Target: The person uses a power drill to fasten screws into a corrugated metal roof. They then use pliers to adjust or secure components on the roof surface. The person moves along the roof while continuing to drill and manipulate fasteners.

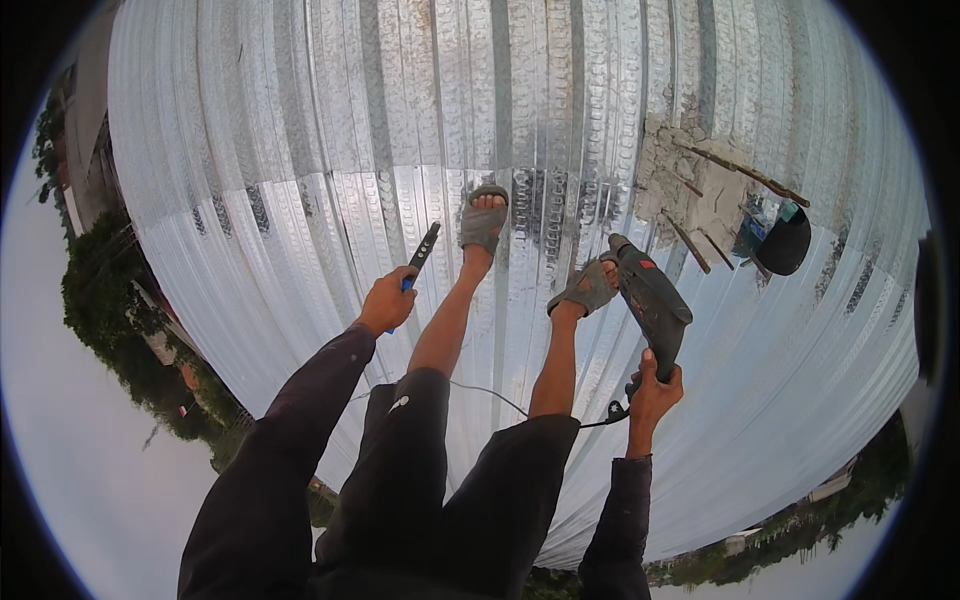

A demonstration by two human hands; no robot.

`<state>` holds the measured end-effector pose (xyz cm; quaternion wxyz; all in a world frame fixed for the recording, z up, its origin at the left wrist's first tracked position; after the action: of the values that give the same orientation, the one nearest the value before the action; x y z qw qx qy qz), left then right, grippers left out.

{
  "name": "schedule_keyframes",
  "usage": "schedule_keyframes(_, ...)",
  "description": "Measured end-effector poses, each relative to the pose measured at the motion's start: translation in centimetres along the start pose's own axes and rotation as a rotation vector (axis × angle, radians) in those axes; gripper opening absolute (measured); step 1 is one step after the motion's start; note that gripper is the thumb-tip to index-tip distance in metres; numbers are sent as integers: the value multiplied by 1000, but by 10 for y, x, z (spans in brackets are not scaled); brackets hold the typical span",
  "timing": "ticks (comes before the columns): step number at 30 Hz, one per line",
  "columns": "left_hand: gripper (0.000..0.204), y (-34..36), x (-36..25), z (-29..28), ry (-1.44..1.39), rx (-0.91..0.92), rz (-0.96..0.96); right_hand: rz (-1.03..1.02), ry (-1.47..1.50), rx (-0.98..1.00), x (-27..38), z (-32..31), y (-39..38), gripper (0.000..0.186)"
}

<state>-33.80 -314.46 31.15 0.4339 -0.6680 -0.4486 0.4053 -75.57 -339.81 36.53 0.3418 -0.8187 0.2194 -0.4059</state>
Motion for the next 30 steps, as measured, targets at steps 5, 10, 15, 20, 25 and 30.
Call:
schedule_keyframes(5, 42, 65, 11, 21, 110, 51, 48, -46, -102, 3, -8, 20, 34, 35)
schedule_keyframes(10, 41, 113, 23, 0, 178, -72, -17, -41, -97, 9, -9, 37, 59, 39)
schedule_keyframes(15, 42, 164, 19, -3, 468, -336, -48, -101, -150, -15, -12, 45, 69, 40)
schedule_keyframes(20, 35, 175, -89, 59, 20, -223, 48, -116, -108, -8, -10, 38, 50, 38)
schedule_keyframes(25, 65, 209, -200, 161, -1323, 407, -180, -79, 97, 3, -3, 27, 24, 38)
schedule_keyframes(30, 42, 225, -260, 204, -1730, 409, -234, -151, -101, -4, -16, 13, 13, 41)
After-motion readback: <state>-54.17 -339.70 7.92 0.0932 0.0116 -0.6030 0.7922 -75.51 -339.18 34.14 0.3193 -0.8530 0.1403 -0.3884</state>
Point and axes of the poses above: each hand's wrist, its own y-axis towards the middle knuckle, its own z-axis out of the palm, x = y × z, the point moved 4 cm from there along y, towards the middle knuckle, and after that the axes turned 9 degrees about x, right-handed, at the moved point
